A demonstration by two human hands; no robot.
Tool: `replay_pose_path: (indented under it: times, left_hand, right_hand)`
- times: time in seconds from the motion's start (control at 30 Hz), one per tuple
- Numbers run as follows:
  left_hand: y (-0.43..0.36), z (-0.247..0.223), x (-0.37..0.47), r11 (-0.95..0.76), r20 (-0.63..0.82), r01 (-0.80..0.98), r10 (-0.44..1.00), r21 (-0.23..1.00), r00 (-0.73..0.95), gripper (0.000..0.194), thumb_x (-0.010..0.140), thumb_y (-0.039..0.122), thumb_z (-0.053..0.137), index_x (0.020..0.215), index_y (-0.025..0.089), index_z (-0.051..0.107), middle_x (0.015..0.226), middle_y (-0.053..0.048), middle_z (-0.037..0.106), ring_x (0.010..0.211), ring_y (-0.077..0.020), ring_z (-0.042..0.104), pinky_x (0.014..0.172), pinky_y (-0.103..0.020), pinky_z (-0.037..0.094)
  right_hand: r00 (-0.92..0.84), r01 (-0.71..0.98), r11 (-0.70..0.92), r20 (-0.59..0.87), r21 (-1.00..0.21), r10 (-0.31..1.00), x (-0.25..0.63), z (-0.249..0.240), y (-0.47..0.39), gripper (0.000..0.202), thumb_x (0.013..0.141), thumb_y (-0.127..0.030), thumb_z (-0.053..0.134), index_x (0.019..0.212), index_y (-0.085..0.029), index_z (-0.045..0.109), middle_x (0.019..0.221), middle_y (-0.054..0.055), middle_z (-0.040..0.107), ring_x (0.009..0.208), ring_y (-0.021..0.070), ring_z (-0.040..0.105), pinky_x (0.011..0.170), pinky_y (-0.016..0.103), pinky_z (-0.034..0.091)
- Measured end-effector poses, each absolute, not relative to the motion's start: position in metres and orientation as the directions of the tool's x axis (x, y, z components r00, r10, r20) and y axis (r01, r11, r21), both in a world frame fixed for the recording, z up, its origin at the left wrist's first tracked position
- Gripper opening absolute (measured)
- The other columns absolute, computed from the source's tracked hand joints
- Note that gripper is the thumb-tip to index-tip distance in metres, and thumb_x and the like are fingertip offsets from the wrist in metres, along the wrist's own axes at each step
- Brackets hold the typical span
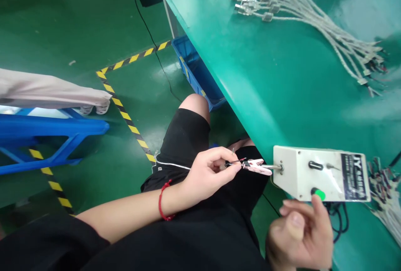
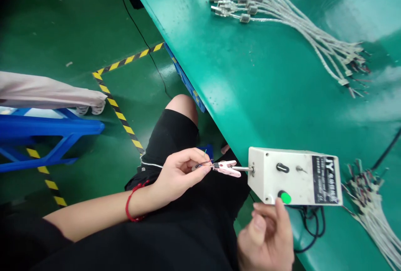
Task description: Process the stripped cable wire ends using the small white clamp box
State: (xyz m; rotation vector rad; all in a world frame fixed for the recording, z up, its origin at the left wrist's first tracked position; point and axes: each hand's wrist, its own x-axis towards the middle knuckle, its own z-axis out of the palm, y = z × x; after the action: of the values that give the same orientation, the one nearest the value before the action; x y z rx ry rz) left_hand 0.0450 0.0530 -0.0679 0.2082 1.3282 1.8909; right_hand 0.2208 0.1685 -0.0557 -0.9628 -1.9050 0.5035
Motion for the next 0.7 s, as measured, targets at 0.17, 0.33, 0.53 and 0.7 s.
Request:
replay_pose_path:
  times: [0.17,0.33,0.53,0.7]
  left_hand:
    - [0.052,-0.070,0.047,-0.083,-0.333,-0.518,0.677,0.851,-0.656,0.020,0.088,0.031,0.079,0.088,0.014,0.068,0.079,-0.004,0.066,0.057,-0.0085,0.052,0.049,-0.022,0.037]
    - [0.051,-0.070,0.048,-0.063,-0.354,-0.537,0.687,0.842,-0.635,0.023,0.089,0.035,0.079,0.088,0.015,0.067,0.072,-0.001,0.062,0.054,-0.0081,0.049,0.046,-0.022,0.034]
    - [0.051,-0.070,0.049,-0.060,-0.357,-0.542,0.692,0.838,-0.628,0.023,0.090,0.035,0.078,0.088,0.015,0.066,0.072,-0.001,0.062,0.056,-0.0083,0.049,0.047,-0.021,0.033]
    - [0.051,-0.070,0.049,-0.037,-0.376,-0.552,0.693,0.833,-0.615,0.025,0.090,0.037,0.078,0.088,0.015,0.066,0.070,0.000,0.059,0.056,-0.0082,0.047,0.047,-0.020,0.032]
  right_hand:
    - [-0.234,0.453,0.665,0.641,-0.593,0.731,0.214,-0.059,0.183,0.042,0.088,-0.030,0.070,0.128,-0.016,0.076,0.069,0.007,0.067,0.055,0.0230,0.063,0.055,0.042,0.054]
    - [-0.197,0.446,0.631,0.618,-0.635,0.761,0.214,-0.058,0.179,0.044,0.087,-0.029,0.072,0.128,-0.016,0.075,0.067,0.006,0.065,0.053,0.0224,0.062,0.057,0.043,0.055]
    - [-0.189,0.474,0.597,0.587,-0.648,0.787,0.213,-0.058,0.177,0.043,0.088,-0.033,0.072,0.128,-0.016,0.076,0.069,0.007,0.067,0.055,0.0237,0.064,0.055,0.042,0.053]
    - [-0.216,0.438,0.625,0.599,-0.647,0.771,0.213,-0.054,0.172,0.046,0.087,-0.029,0.073,0.131,-0.016,0.073,0.073,0.008,0.069,0.057,0.0232,0.065,0.051,0.037,0.048]
